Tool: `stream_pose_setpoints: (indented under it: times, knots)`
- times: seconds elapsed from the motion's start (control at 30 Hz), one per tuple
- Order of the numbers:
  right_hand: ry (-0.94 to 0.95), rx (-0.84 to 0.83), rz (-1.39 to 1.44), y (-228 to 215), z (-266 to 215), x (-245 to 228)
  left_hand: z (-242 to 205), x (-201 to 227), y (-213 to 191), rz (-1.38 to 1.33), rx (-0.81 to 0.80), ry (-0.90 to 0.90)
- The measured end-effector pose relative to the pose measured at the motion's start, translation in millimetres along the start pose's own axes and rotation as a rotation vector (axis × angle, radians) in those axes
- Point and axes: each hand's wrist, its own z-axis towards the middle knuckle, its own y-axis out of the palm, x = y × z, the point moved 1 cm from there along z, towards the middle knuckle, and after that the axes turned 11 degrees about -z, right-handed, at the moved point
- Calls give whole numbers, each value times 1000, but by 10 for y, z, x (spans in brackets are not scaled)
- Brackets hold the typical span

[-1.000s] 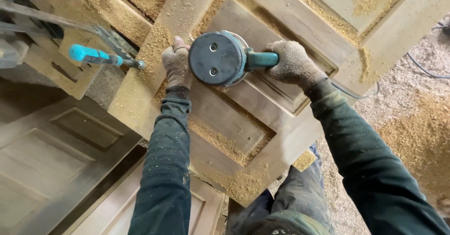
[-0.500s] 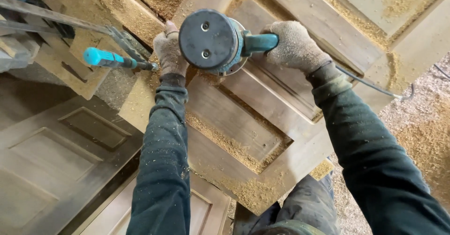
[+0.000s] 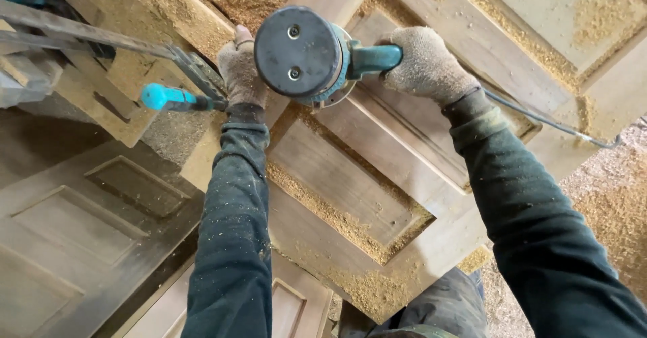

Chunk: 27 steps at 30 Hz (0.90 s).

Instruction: Using a handheld router to create decorative profiles on the edges of wooden door panels.

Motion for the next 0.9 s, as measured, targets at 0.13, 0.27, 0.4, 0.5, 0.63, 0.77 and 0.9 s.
stream_pose_setpoints:
  times: [0.13, 0.27, 0.4, 0.5, 0.63, 0.77, 0.9]
  knots:
    - [27, -23, -37, 15, 32, -3, 65, 1, 18, 70, 25, -8]
    - [68, -85, -77, 21, 67, 1, 7, 116, 19, 100, 38, -97]
    - [45, -92, -113, 102, 78, 91, 81, 53, 41, 163, 60, -79]
    - [45, -98, -109, 65, 68, 77, 95, 39, 75, 155, 72, -52]
    - [92, -139, -96, 18, 106, 119, 79, 36, 122, 3, 55, -24]
    - [65, -118, -74, -35, 132, 189, 173, -58, 225, 84, 71, -24]
    - [83, -101, -71, -114, 148, 265, 166, 84, 349, 125, 67, 7]
